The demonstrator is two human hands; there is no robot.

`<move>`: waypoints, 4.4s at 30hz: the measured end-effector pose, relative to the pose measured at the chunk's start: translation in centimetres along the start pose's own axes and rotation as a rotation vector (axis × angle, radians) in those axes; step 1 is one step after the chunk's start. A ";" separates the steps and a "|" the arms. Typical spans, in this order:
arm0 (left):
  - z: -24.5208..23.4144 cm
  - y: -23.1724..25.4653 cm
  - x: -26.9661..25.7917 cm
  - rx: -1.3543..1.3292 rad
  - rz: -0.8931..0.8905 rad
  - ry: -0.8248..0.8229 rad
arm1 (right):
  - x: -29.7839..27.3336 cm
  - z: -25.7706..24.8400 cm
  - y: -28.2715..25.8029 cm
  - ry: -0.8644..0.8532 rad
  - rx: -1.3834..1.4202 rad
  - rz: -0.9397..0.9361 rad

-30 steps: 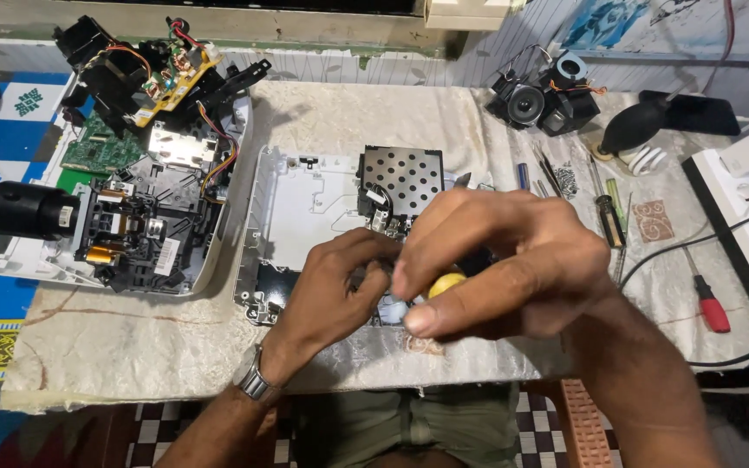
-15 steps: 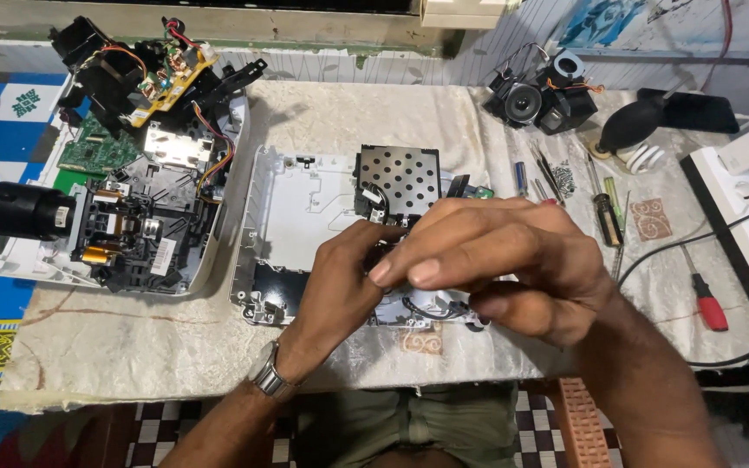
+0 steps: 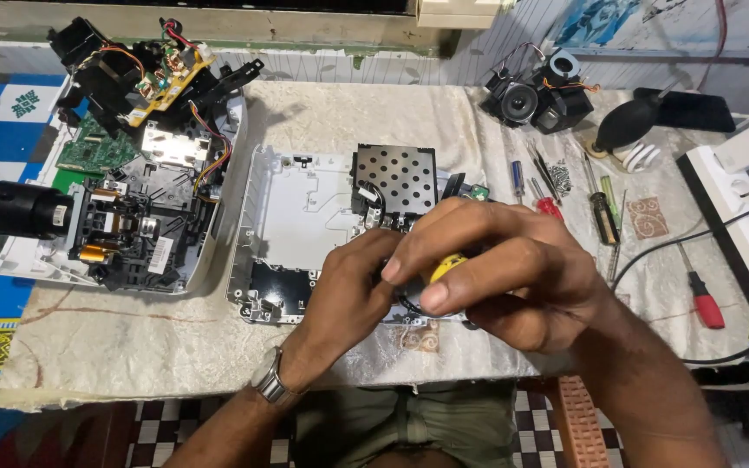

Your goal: Disassembling and inspecting the internal components of an electronic device, specifically focusing on the power board and housing.

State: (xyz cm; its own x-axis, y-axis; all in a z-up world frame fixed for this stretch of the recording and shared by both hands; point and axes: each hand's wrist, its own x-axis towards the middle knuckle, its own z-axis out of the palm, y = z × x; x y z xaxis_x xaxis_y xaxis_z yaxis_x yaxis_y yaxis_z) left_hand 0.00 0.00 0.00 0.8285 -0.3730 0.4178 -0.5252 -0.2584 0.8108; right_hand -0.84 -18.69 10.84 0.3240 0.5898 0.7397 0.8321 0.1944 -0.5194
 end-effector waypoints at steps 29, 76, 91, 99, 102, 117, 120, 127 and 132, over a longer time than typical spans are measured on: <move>0.6 -0.4 -0.6 0.059 -0.033 0.093 | -3.7 1.3 2.2 0.144 -0.305 0.195; 24.9 -0.8 26.2 0.487 0.080 -0.658 | -14.6 -15.5 6.8 0.990 -0.717 0.505; 3.1 3.4 16.6 0.445 0.385 -0.258 | -13.7 -12.0 8.7 0.711 -0.676 0.808; -5.7 -1.6 6.2 0.360 0.077 -0.099 | -13.7 -7.1 12.6 0.188 -0.900 1.222; -6.2 -2.3 5.3 0.260 0.187 -0.112 | -12.9 -6.2 12.6 0.100 -0.893 1.263; -5.7 -2.0 4.2 0.298 0.077 -0.382 | -10.6 -5.2 9.3 0.409 -0.894 0.724; -5.3 -2.1 3.9 0.360 0.067 -0.431 | -11.4 -5.6 8.7 0.123 -0.874 0.419; -5.6 -1.4 4.4 0.139 -0.022 -0.501 | -9.3 -2.2 7.2 -0.226 -0.905 0.490; -5.7 -1.7 4.7 0.102 -0.088 -0.573 | -9.9 -1.5 7.4 -0.178 -0.885 0.536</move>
State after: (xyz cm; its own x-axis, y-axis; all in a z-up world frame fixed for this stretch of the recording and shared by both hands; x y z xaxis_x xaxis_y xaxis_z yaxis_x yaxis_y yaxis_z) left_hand 5.85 3.82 2.95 0.6472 -0.7613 0.0397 -0.4991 -0.3837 0.7769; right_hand 2.82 -24.21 0.31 0.7364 0.5497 0.3943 0.6544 -0.7266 -0.2093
